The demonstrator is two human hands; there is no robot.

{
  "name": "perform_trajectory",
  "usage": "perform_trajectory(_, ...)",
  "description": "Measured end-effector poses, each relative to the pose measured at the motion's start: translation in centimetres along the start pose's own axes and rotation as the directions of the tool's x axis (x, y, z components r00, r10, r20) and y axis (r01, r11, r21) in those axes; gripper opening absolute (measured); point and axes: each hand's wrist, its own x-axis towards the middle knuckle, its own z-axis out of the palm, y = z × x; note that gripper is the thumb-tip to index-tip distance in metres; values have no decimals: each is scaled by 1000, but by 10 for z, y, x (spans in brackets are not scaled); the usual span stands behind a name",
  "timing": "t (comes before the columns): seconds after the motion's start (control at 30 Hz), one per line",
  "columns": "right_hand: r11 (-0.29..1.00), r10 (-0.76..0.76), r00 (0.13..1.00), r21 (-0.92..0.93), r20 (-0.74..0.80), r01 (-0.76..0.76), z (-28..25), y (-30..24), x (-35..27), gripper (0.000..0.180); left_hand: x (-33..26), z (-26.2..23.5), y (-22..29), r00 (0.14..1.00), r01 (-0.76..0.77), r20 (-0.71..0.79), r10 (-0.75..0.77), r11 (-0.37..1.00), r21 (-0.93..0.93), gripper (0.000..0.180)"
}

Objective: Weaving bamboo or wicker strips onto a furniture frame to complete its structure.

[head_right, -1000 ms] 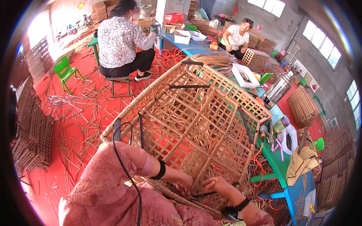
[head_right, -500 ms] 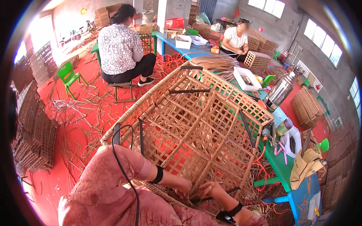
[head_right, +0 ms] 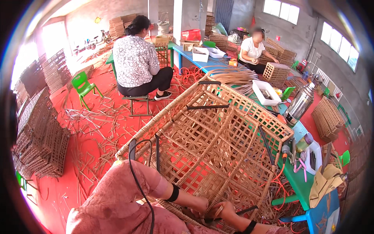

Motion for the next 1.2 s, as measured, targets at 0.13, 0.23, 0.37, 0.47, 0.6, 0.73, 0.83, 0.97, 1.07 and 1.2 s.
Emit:
perform_trajectory(0.13, 980, 167, 984, 117, -64, -159, 4, -15, -4, 26, -1, 0, 5, 999, 42, -18, -41, 999, 35, 22)
perform_trajectory(0.23, 835, 28, 910, 491, 413, -249, -18, 13, 24, 27, 18, 7, -7, 998, -21, -62, 17, 998, -62, 22)
perform_trajectory(0.37, 982, -59, 995, -183, -74, 44, 2, -1, -3, 27, 11, 8, -7, 997, -68, -42, 62, 985, -160, 21)
perform_trajectory(0.47, 985, -92, 992, -155, -91, 77, 3, 0, -7, 24, 8, 8, -1, 998, -39, -59, 37, 999, -37, 20)
perform_trajectory(0.6, 999, -27, 992, 22, -123, 30, -1, 7, 1, 23, -12, 3, 6, 994, -64, -82, 66, 998, 20, 19)
perform_trajectory(0.73, 992, 7, 992, 123, -125, 9, 2, 0, -3, 24, -18, 4, 9, 986, -127, -113, 127, 992, 7, 18)
perform_trajectory(0.83, 991, 27, 994, 132, -108, -12, 7, -6, -5, 25, -11, 5, 6, 992, -63, -102, 73, 994, 92, 15)
perform_trajectory(0.97, 961, 109, 989, 265, -100, -79, 7, 0, -9, 29, -13, 7, 1, 961, -213, -142, 236, 964, 162, 14)
perform_trajectory(1.07, 938, 120, 993, 329, -14, -109, 2, 8, -3, 27, -28, 4, 7, 944, -238, -162, 288, 932, 272, 17)
perform_trajectory(1.2, 925, 102, 992, 358, 77, -123, -6, 22, 11, 19, -35, 7, 12, 863, -283, -229, 451, 806, 519, 21)
